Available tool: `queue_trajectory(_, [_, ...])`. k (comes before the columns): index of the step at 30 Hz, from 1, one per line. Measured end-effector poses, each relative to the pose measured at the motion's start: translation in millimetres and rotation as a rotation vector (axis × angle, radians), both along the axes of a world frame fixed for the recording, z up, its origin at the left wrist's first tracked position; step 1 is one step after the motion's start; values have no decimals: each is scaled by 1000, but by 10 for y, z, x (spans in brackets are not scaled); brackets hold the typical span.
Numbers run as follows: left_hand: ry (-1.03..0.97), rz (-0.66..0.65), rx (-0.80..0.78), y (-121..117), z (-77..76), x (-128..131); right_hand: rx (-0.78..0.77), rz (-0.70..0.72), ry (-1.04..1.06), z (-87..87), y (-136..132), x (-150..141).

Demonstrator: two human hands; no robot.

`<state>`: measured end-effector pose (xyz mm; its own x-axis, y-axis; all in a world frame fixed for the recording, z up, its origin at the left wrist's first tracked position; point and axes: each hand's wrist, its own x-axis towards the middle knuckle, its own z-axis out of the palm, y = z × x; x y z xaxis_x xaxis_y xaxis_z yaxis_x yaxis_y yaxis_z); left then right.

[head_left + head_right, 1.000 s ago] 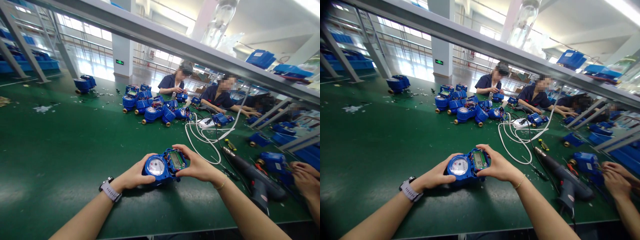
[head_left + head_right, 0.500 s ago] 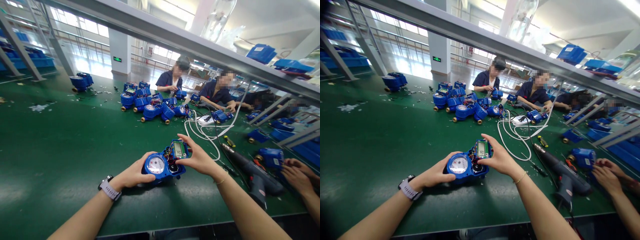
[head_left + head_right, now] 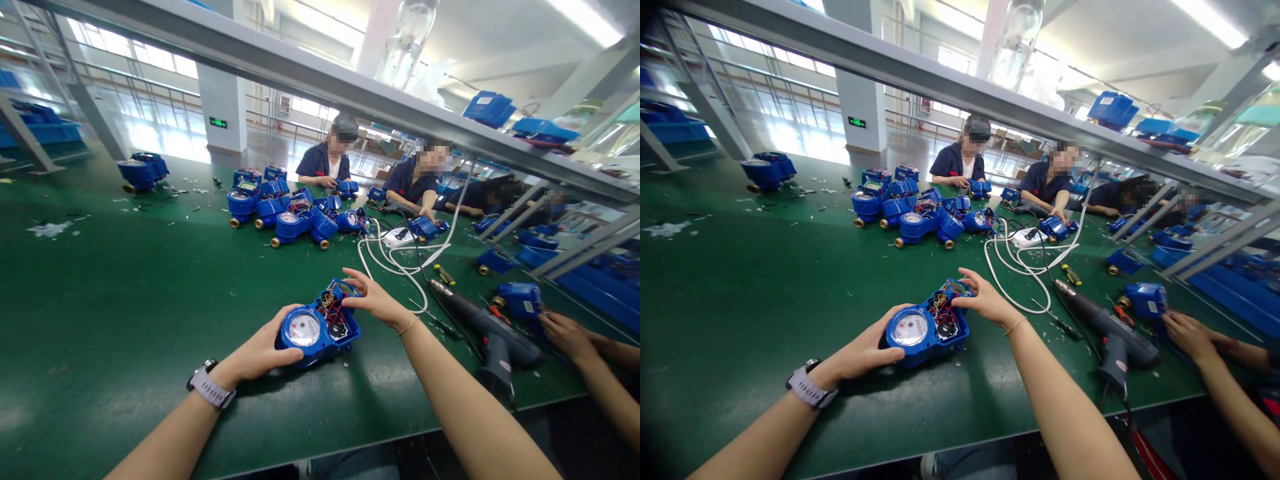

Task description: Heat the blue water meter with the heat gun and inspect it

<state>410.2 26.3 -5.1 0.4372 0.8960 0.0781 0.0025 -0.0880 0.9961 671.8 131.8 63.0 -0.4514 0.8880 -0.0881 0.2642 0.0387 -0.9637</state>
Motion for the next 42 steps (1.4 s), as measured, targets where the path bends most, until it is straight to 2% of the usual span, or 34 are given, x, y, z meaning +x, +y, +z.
queue_trajectory(6, [20, 17, 2, -35, 51, 26, -148, -88, 133, -165, -158, 62])
queue_trajectory(13, [71, 58, 11, -140, 30, 56, -148, -298, 155, -268, -525, 29])
queue_trajectory(17, [86, 53, 66, -212, 37, 62, -78, -304, 132, -339, -825, -88])
queue_trajectory(21, [89, 85, -1, -232, 36, 61, 11, -320, 97, -397, -1039, -166])
queue_trajectory(24, [90, 129, -60, -181, 52, 66, 28, -286, 92, -388, -1163, -184])
queue_trajectory(28, [69, 117, -44, -35, 145, 145, 56, -248, 46, -334, -1307, -197])
queue_trajectory(32, [-22, 102, -83, 122, 233, 318, 85, -243, -17, -337, -1393, -205])
queue_trajectory(38, [-147, 379, -124, 188, 211, 523, 168, -280, -72, -371, -1440, -213])
queue_trajectory(42, [-345, 363, -179, 135, 148, 535, 223, -299, -86, -338, -1452, -223])
